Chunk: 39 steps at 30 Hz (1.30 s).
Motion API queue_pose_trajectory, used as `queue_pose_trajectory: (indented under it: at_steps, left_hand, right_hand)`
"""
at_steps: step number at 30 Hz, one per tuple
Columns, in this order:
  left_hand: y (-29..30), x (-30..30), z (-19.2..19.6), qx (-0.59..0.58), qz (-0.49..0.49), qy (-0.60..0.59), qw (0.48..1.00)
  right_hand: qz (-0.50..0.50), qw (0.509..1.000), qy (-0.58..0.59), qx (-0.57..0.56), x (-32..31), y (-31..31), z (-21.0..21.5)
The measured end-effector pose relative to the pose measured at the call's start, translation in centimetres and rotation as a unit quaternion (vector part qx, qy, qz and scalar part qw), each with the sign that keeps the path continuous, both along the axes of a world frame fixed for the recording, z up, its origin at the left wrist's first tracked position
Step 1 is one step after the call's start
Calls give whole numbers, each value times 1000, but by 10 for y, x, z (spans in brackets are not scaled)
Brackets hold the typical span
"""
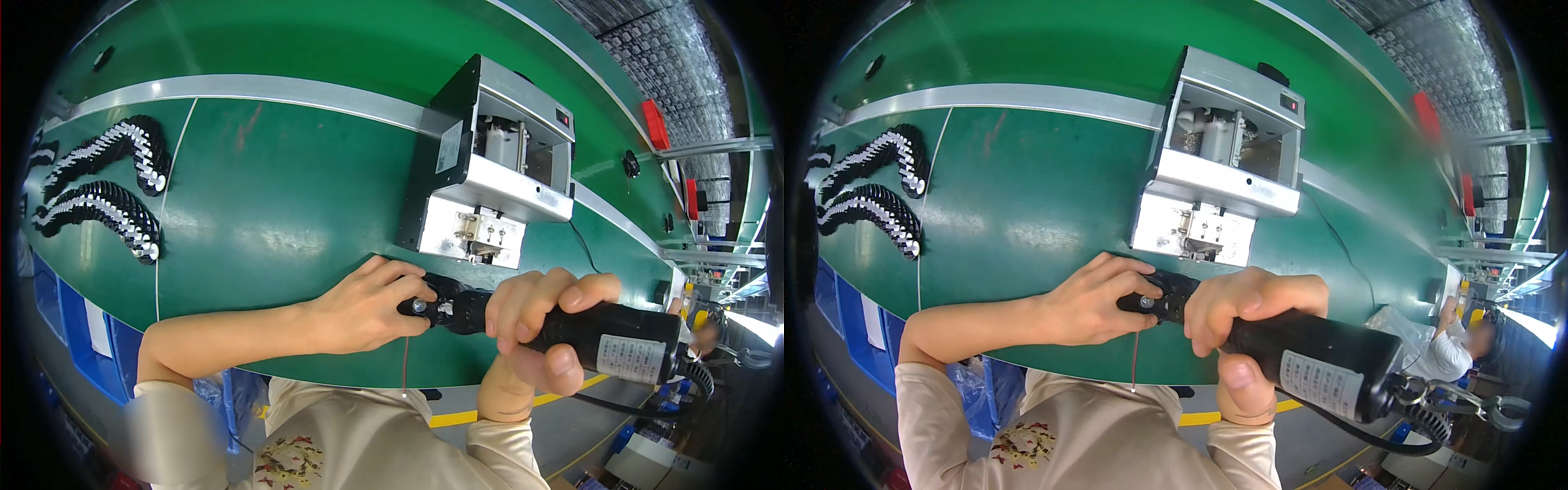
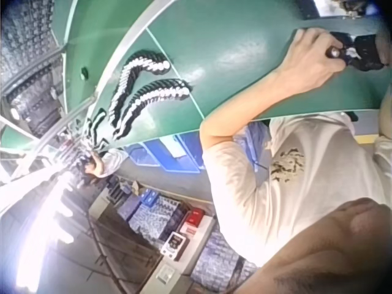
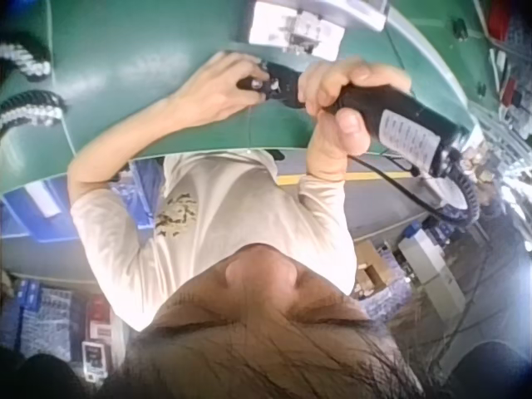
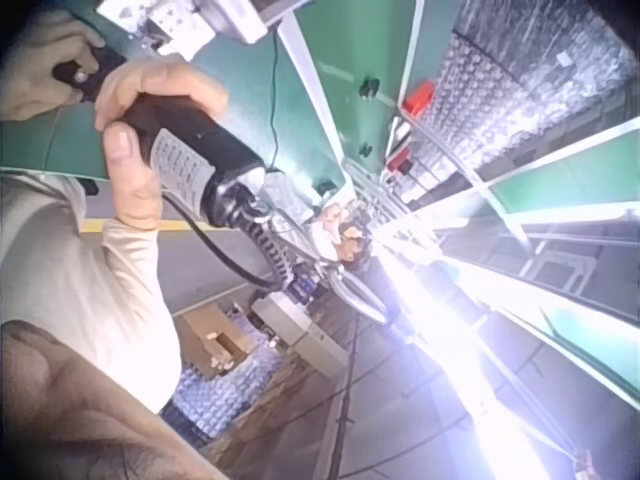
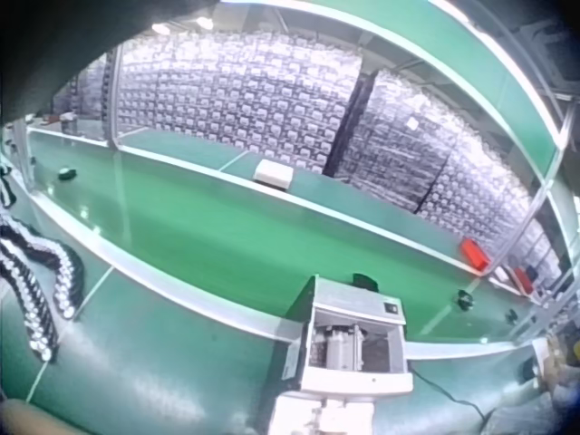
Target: Use an electric screwdriver to attach fans to electronic components on a factory assembly line.
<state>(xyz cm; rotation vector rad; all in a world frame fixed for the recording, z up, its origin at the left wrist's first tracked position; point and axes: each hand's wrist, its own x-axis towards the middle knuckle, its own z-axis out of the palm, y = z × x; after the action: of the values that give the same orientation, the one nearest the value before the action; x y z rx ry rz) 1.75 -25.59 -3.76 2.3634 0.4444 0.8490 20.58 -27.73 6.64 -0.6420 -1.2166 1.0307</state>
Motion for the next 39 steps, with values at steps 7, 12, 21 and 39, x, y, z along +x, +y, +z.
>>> queue_pose_trajectory:
  at_steps: [7, 12, 21, 39]
  left_hand:
    - [1, 0, -1, 5, 2, 0, 1000]
    - [0, 0, 0, 3, 5, 3, 1000]
    - [-2, 0, -2, 11, 10, 2, 1000]
    - [0, -2, -2, 10, -2, -6, 1000]
  right_hand:
    - [9, 999, 2, -41, -9, -3, 4]
    - [24, 999, -34, -19, -7, 1, -4]
    - [114, 992, 34, 42, 20, 13, 13]
    - [0, 997, -39, 65, 12, 38, 27]
